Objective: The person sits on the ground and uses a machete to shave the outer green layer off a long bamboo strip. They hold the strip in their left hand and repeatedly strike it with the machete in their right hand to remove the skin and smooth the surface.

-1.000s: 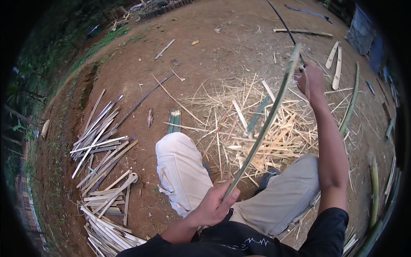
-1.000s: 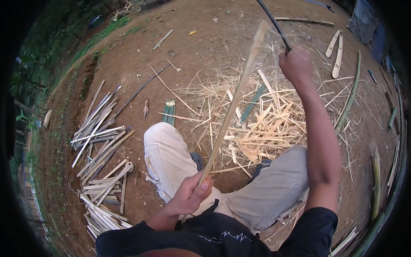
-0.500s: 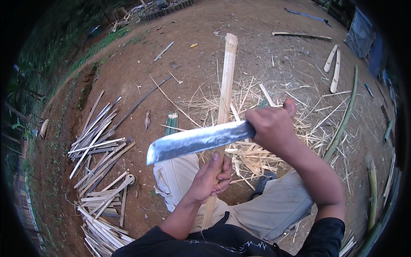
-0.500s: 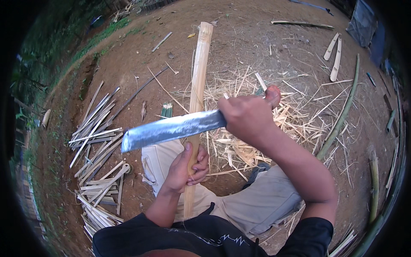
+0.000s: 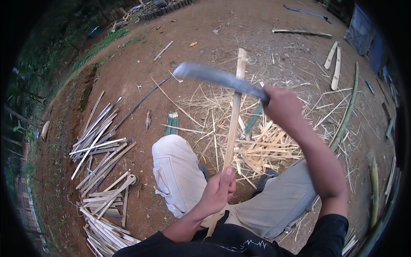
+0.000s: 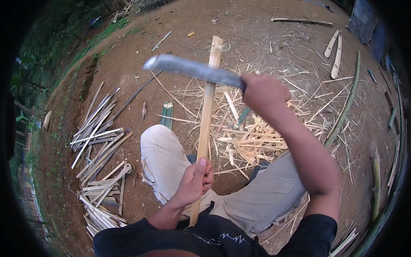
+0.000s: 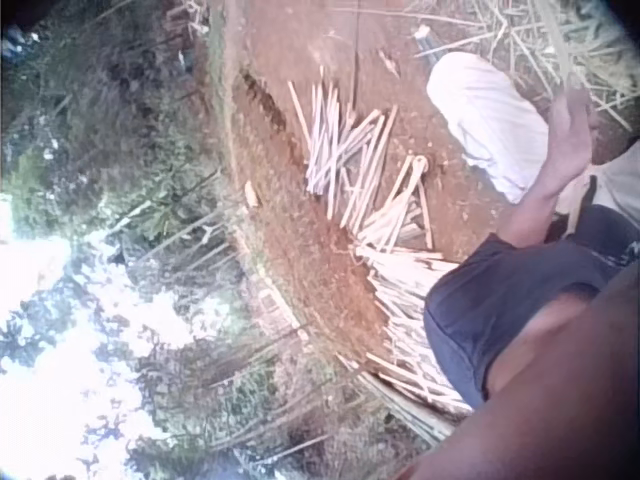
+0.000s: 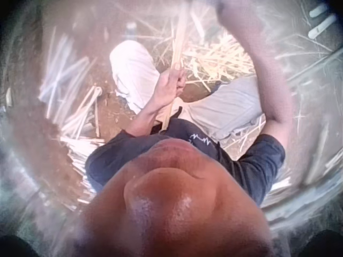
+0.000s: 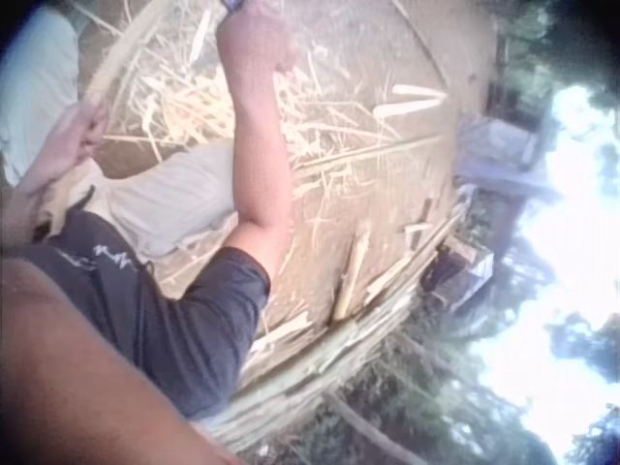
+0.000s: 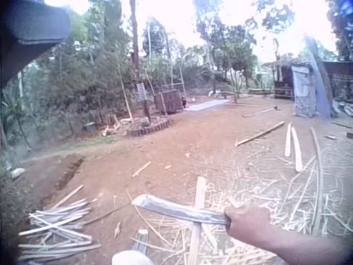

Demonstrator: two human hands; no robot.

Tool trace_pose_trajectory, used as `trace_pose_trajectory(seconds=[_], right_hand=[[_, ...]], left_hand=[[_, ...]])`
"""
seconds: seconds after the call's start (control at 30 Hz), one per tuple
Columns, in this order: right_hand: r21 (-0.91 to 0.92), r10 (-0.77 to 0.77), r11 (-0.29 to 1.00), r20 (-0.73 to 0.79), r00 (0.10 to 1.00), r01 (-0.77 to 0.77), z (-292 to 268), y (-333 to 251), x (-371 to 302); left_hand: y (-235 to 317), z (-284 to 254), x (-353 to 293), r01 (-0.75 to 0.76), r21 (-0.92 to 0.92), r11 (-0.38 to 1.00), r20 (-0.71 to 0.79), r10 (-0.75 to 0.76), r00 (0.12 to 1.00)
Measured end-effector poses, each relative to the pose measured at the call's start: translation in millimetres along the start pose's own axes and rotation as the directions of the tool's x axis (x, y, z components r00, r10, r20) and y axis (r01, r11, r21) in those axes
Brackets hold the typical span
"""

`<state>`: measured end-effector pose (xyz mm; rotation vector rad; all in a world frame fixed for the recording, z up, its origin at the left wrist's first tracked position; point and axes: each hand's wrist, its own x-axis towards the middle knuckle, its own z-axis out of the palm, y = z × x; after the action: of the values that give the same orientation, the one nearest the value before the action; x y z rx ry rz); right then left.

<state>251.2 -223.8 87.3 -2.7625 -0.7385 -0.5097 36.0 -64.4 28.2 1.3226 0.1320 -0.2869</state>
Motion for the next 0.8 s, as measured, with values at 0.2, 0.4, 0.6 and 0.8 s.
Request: trace_pose_trajectory(seconds=[0.2, 0.4, 0.6, 0.8], right_hand=[[0.105, -0.408, 0.906, -0.034, 0.912, 0.409, 16, -44, -25], [-0.006, 0.42, 0.907, -0.044, 0.906, -0.421, 0, 70, 42], [0.136, 0.41, 0.89, 0.174, 0.895, -0.434, 1, 50, 20], [0.736, 0.455, 0.416, 0.34, 0.823, -0.534, -7, 31, 13]], left_hand=[[13, -11, 10, -0.053, 0.149, 0.987, -0.101, 0.069, 0.993], [-9, 6, -26, -0.214, 0.274, 0.938, 0.087, 0.197, 0.977], [4, -33, 1, 0.161, -0.227, 0.961, 0.238, -0.105, 0.965], [1, -37, 12, 0.231, -0.389, 0.892, 0.339, -0.094, 0.936]])
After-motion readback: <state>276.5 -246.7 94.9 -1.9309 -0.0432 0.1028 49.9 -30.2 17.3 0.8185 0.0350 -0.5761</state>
